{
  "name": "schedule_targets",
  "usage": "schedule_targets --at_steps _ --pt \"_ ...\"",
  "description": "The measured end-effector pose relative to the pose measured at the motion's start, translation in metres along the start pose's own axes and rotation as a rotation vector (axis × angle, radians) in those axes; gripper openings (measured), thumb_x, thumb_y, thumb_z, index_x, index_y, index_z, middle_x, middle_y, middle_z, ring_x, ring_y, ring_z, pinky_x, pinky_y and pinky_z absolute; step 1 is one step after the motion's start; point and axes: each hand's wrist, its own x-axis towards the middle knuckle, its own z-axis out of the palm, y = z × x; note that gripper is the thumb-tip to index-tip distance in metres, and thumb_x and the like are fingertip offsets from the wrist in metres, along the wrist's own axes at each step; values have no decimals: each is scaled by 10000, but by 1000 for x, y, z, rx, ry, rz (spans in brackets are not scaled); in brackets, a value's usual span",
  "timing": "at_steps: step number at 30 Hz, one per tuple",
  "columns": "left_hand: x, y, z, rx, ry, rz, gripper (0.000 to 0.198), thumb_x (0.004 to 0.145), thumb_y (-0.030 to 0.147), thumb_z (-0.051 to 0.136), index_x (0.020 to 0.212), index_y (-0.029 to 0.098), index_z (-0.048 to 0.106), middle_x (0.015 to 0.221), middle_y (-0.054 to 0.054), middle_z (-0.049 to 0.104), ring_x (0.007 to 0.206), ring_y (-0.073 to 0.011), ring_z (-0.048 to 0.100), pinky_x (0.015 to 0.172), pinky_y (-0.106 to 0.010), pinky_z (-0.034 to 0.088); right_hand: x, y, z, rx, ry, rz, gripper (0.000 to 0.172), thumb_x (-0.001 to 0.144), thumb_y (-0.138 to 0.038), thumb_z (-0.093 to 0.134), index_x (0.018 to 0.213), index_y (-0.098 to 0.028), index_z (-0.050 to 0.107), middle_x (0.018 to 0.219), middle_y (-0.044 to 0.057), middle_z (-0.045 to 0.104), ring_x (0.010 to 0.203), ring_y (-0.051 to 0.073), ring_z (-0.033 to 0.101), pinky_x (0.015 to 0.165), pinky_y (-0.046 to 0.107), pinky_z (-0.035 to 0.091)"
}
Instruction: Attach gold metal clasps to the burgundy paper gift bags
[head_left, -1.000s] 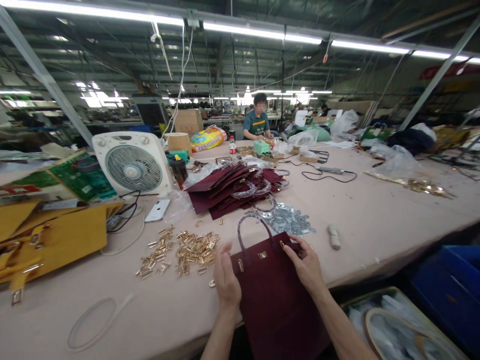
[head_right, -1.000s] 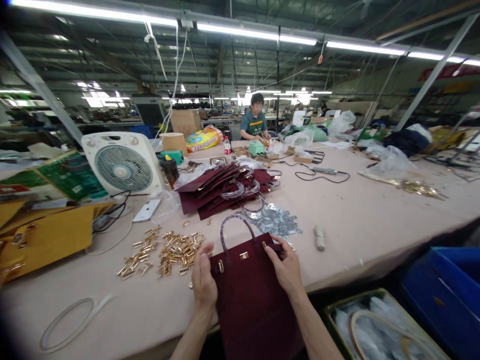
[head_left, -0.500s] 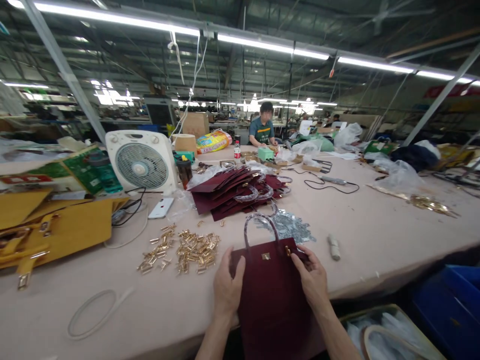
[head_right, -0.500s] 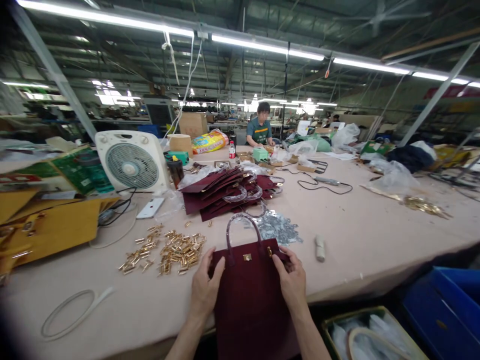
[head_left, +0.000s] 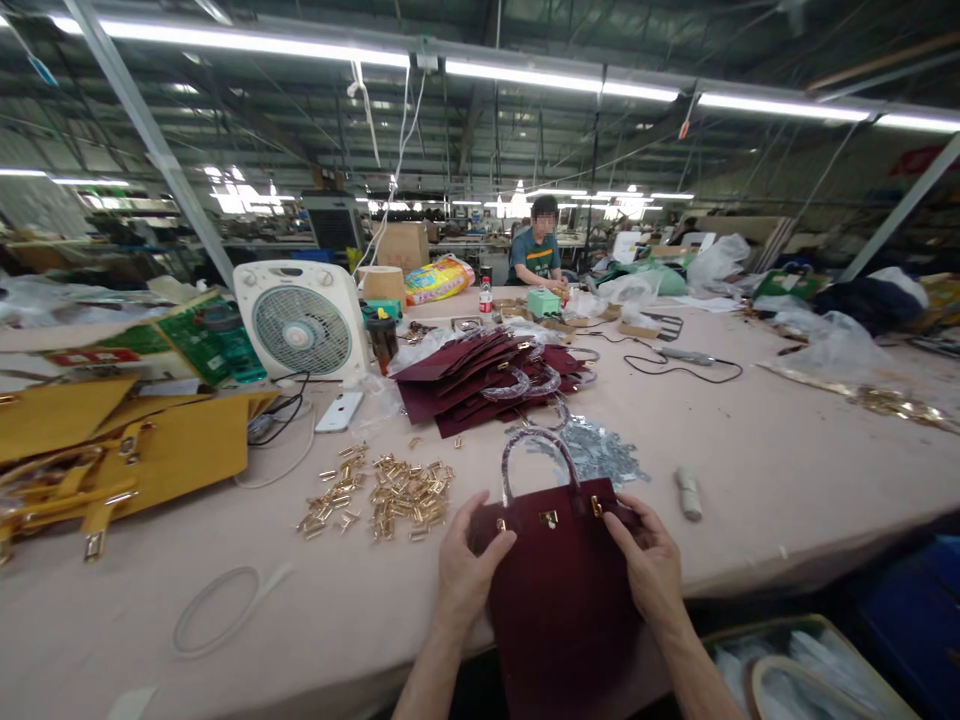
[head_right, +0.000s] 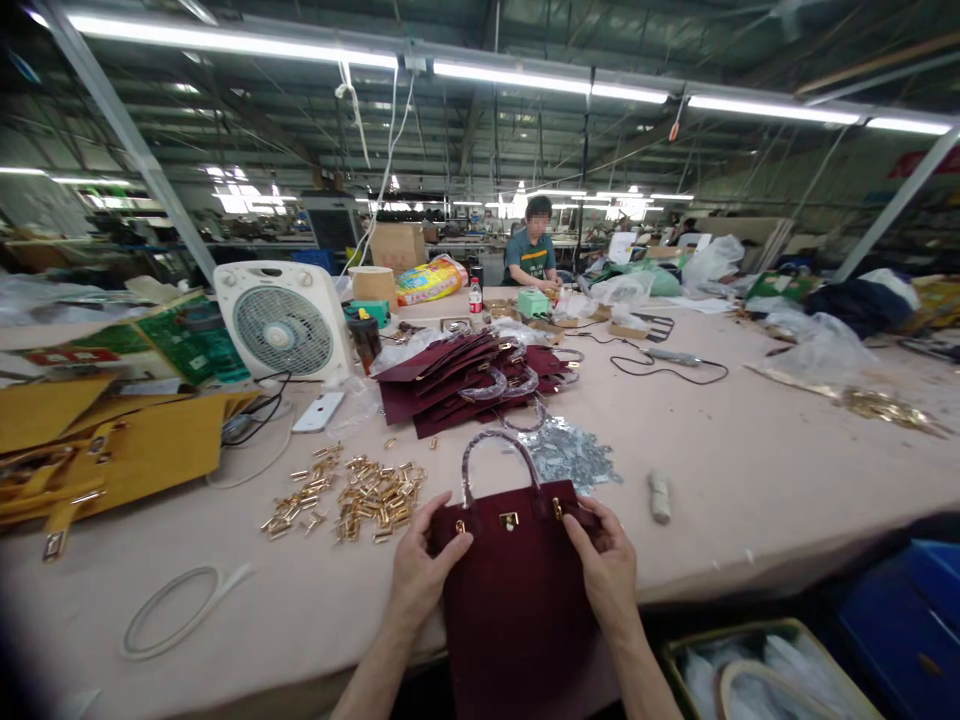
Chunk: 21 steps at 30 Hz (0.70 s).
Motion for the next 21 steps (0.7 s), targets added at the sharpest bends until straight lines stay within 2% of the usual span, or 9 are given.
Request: schedule_targets --at_steps 4,8,12,17,19,21 --pt "-1 4 -2 22 -51 35 449 799 395 788 1185 193 682 1101 -82 773 999 -252 737 925 -381 588 -1 5 -2 33 -6 -14 498 773 -476 848 1178 -229 697 1142 91 772 1043 288 727 1012 479 560" --pt "-2 2 0 83 -3 72 380 813 403 771 1115 190 680 1055 -69 764 974 -246 728 924 -389 583 -1 5 -1 40 8 -16 512 757 -488 861 1164 -221 704 1113 95 778 1016 294 734 981 477 577" --pt "-1 -5 2 116 50 70 432 797 451 791 1122 193 670 1072 -78 756 971 -255 729 920 -407 590 -2 -5 -1 27 -63 4 534 799 -499 828 1241 -242 676 1152 89 774 1055 301 736 993 472 578" --pt "4 -15 3 115 104 37 638 743 521 835 1251 192 631 1153 -102 735 996 -274 730 905 -417 611 0 -13 -2 21 -181 17 676 852 -475 779 1438 -255 523 1277 104 737 1189 302 706 1070 463 546" --pt "3 -15 4 152 168 86 666 751 541 826 1284 198 621 1220 -114 700 1014 -279 717 866 -416 624 0 -13 -2 -4 -190 29 670 860 -473 766 1438 -245 515 1274 110 739 1186 302 710 1062 465 553" --pt "1 -10 5 250 267 235 603 791 538 796 1266 202 636 1261 -119 664 1083 -293 682 899 -445 611 1 -12 -1 -27 -173 26 648 857 -471 764 1414 -231 536 1250 116 747 1154 302 724 1052 468 557"
